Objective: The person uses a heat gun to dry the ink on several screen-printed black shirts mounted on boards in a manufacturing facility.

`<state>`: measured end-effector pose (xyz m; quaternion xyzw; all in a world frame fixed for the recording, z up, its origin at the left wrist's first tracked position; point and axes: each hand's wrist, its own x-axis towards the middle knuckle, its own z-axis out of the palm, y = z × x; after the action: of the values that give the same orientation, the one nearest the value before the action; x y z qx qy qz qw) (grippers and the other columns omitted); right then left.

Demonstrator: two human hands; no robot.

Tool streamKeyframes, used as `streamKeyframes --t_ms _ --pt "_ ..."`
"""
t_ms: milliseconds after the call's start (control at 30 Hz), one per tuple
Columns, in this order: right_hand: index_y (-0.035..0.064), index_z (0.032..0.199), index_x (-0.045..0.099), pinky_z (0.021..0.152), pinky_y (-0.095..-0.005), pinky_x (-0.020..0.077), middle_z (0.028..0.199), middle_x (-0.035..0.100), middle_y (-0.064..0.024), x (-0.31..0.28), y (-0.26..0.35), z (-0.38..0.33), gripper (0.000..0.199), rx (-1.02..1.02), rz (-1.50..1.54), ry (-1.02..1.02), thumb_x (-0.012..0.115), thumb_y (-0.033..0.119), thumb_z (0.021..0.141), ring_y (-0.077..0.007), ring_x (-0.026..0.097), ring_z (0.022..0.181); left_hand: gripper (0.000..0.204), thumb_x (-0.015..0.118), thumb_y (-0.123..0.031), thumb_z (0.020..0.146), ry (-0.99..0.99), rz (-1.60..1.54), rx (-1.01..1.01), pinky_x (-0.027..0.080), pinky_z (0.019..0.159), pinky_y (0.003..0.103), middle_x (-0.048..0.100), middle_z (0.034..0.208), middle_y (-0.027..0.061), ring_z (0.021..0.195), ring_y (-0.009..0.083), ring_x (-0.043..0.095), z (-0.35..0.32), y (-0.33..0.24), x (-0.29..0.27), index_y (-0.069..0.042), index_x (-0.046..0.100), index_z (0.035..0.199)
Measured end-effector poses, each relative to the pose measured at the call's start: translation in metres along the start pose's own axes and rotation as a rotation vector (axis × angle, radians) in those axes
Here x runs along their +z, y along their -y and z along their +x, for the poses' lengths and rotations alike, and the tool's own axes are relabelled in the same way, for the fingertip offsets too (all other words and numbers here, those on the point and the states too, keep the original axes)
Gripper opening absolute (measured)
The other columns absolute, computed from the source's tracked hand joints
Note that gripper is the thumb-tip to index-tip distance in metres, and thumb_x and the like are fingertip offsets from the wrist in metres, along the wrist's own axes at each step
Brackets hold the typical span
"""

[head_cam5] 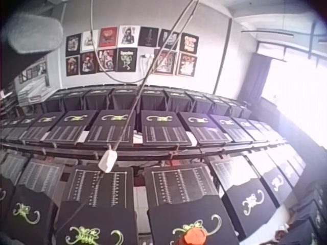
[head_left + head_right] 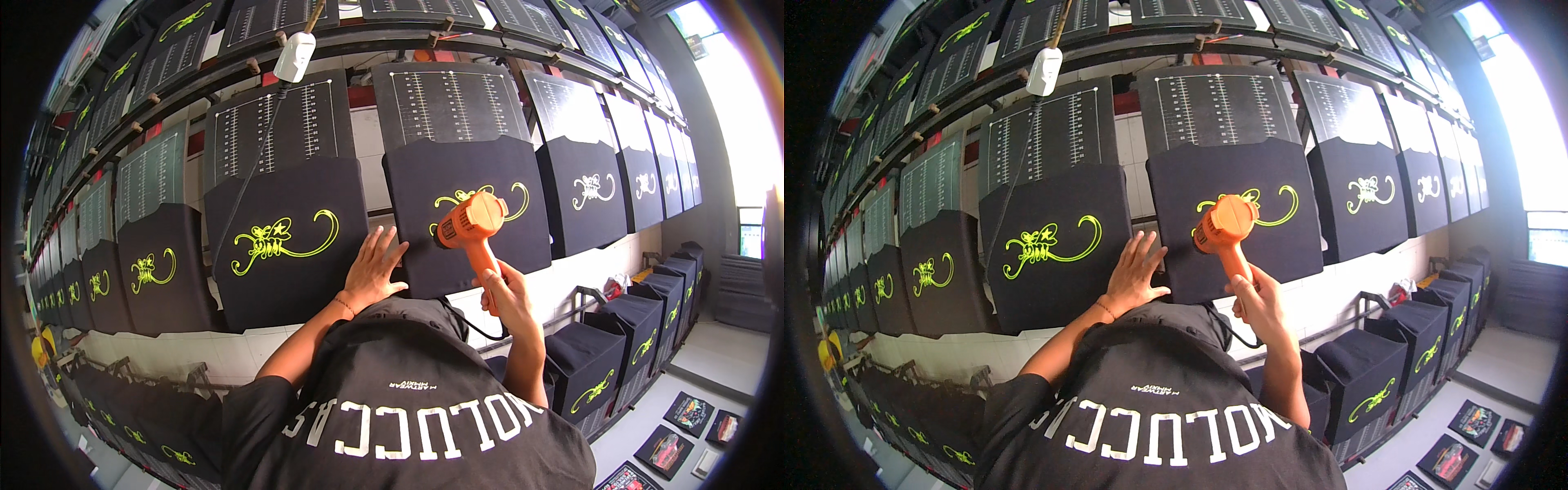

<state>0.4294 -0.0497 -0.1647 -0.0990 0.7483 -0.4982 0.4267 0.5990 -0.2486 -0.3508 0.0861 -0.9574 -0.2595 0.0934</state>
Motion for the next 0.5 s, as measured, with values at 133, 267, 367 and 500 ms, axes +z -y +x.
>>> streamKeyframes --t_ms 133,267,367,500 --pt "-0.0041 0.125 0.056 0.051 -0.0222 0.0478 0.086 0.064 -0.0052 0.005 0.001 0.005 0.042 -0.026 -0.013 0.019 0.057 0.029 0.100 -0.0067 0.056 0.057 0.113 0.085 -0.049 0.065 0.005 0.010 -0.005 0.023 0.121 0.053 0.019 0.160 0.0164 0.147 0.0421 0.018 0.000 0.000 0.001 -0.023 0.022 0.155" --pt "-0.0047 0.127 0.055 0.051 -0.0220 0.0474 0.086 0.064 -0.0054 0.013 0.007 0.009 0.043 -0.054 -0.028 -0.012 0.057 0.029 0.099 -0.0067 0.055 0.057 0.115 0.085 -0.050 0.066 0.012 0.002 -0.001 0.021 0.122 0.053 0.016 0.162 0.0161 0.148 0.0417 0.017 -0.001 0.001 0.002 -0.024 0.019 0.156" --pt "-0.0049 0.126 0.056 0.051 -0.0218 0.0472 0.086 0.063 -0.0056 0.009 0.006 0.015 0.042 -0.039 -0.008 0.014 0.057 0.028 0.099 -0.0067 0.055 0.058 0.117 0.085 -0.050 0.066 0.034 0.008 -0.012 0.020 0.122 0.052 0.014 0.162 0.0156 0.149 0.0412 0.016 -0.001 0.001 0.003 -0.026 0.016 0.157" --pt "-0.0048 0.125 0.057 0.051 -0.0213 0.0462 0.087 0.063 -0.0062 0.016 0.008 0.017 0.041 -0.069 -0.046 -0.006 0.057 0.027 0.099 -0.0067 0.054 0.056 0.118 0.083 -0.053 0.068 0.054 0.024 -0.020 0.019 0.123 0.051 0.013 0.163 0.0148 0.149 0.0401 0.015 -0.001 0.001 0.003 -0.027 0.012 0.158"
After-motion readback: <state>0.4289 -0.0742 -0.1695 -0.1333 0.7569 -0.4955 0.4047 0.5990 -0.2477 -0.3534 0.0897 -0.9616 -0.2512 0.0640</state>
